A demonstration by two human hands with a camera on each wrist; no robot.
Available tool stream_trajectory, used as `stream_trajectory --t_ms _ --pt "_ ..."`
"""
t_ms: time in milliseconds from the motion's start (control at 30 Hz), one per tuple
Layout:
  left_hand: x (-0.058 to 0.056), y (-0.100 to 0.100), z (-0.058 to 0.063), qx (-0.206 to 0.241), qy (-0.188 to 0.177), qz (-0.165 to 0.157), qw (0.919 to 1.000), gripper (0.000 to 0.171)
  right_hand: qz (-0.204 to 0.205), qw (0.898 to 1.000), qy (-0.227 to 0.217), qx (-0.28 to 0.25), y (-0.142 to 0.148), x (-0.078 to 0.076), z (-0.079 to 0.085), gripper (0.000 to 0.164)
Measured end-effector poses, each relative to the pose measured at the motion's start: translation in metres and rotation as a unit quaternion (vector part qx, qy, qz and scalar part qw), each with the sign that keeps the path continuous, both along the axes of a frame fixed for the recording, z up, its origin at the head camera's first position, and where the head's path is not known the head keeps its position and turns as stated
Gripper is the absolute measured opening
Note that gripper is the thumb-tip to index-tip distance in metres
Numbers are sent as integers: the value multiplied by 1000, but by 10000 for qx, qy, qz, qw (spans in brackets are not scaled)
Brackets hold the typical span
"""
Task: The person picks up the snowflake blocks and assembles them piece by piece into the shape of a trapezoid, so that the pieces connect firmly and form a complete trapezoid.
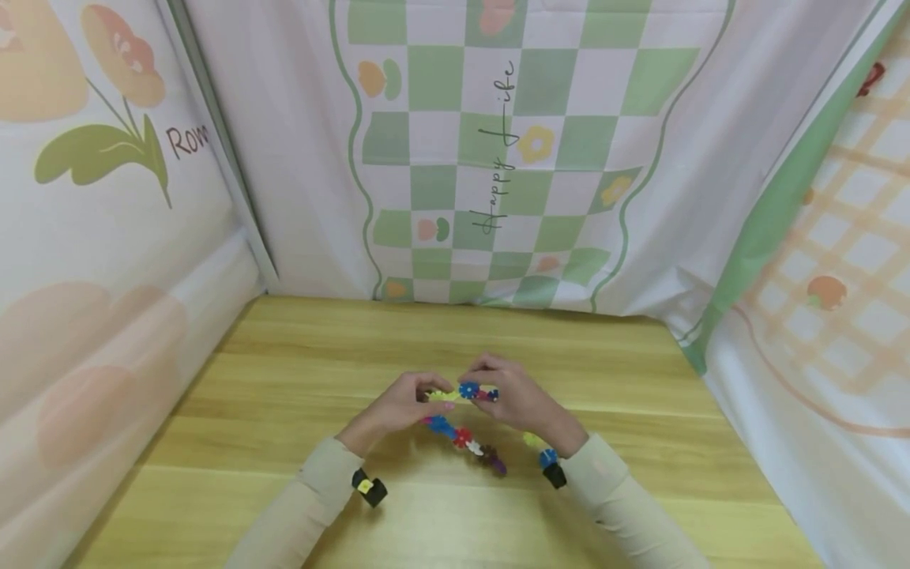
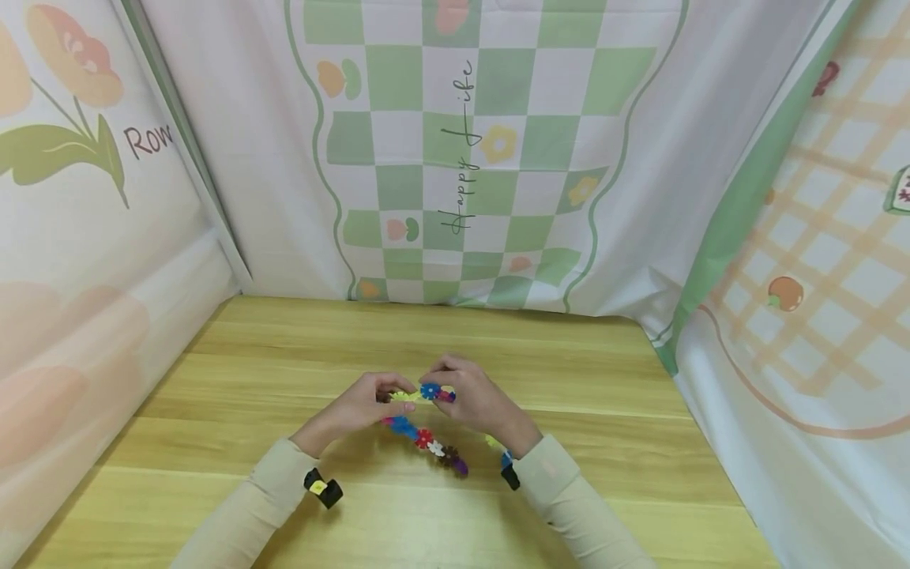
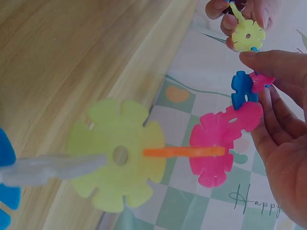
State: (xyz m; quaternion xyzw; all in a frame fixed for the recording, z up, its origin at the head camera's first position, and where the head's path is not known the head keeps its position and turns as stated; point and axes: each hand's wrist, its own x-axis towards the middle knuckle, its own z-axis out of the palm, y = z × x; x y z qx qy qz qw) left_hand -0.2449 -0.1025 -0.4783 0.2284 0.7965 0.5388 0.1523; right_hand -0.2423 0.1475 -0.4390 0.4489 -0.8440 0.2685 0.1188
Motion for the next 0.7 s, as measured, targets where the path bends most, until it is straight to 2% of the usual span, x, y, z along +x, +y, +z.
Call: stream_trajectory --t_ms 433,700 --pt "3 5 4 -69 -31 206 9998 26 84 9988 321 349 2 3 4 35" --pt "5 5 3 69 -41 189 9998 29 -17 9998 110 190 6 2 3 36"
